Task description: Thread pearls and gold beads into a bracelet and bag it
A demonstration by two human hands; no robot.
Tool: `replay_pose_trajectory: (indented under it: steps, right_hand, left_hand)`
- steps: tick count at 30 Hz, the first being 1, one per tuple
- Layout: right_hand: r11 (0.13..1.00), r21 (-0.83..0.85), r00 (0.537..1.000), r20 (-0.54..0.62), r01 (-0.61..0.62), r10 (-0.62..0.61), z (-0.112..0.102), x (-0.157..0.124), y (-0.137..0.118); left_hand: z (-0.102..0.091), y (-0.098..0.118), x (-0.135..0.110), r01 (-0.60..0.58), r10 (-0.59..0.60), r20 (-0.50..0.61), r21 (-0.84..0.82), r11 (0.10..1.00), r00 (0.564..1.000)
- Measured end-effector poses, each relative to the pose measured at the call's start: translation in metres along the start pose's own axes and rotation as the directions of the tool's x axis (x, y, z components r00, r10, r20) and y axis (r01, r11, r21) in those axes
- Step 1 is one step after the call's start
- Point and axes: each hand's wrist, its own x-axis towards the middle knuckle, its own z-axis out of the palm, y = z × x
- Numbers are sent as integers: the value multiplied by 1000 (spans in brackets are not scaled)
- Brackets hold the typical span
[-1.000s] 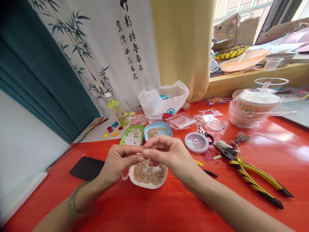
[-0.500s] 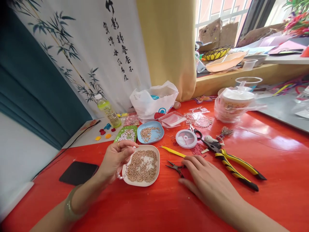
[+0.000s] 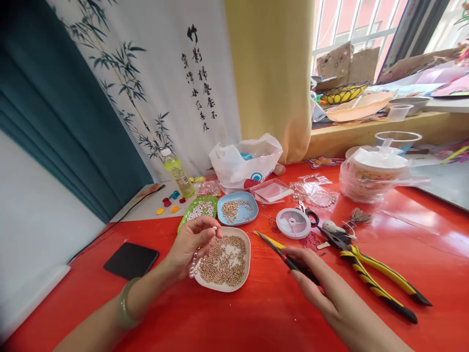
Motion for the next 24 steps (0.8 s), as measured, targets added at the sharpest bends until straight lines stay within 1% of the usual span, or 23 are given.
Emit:
replay_pose_trajectory:
  steps: [2,5,7,9,11,14,16,18,21,22,24]
  right_hand:
    - [989,134,996,76,-56,46,-1,7,-19]
    - [952,286,979,197,-114,58,5,17,-42]
    - [907,380,952,300,-181,64,8,23,-49]
    - [861,444,919,389,-246,62,9,29,-51]
    - [855,456,895,446,-245,18,9,36,-52]
    - [902,409,880,468,-137,-79,9,46,-58]
    - [912,399,882,460,-97,-107,11,52,-62]
    - [897,417,878,473,-143,-80,13,56,-63]
    - [838,464,858,513,-287,10,16,60,-59]
    - [814,490,852,524,-313,12,16,61,-56]
    - [778,542,844,535,-317,-28,18,64,-52]
  left_hand:
    - [-1,1,0,-26,26,-27,32,999,999]
    - [-3,2,1,-90,93,-34,76,993,995]
    - [-4,4,0,-143,144,-8,95,985,990]
    - [-5,6,0,-196,195,19,137,971,981]
    - [-7,8,-1,-240,241,19,197,951,970]
    - [-10,9,0,-265,275,-2,256,930,962]
    - [-12,9,1,-272,284,-4,268,924,959]
    - [-14,8,3,-281,292,1,276,919,957]
    - [-16,7,6,-293,306,0,290,911,952]
    - [-17,7,6,-297,312,-4,295,908,950]
    - [-18,7,8,-306,326,-13,305,902,945]
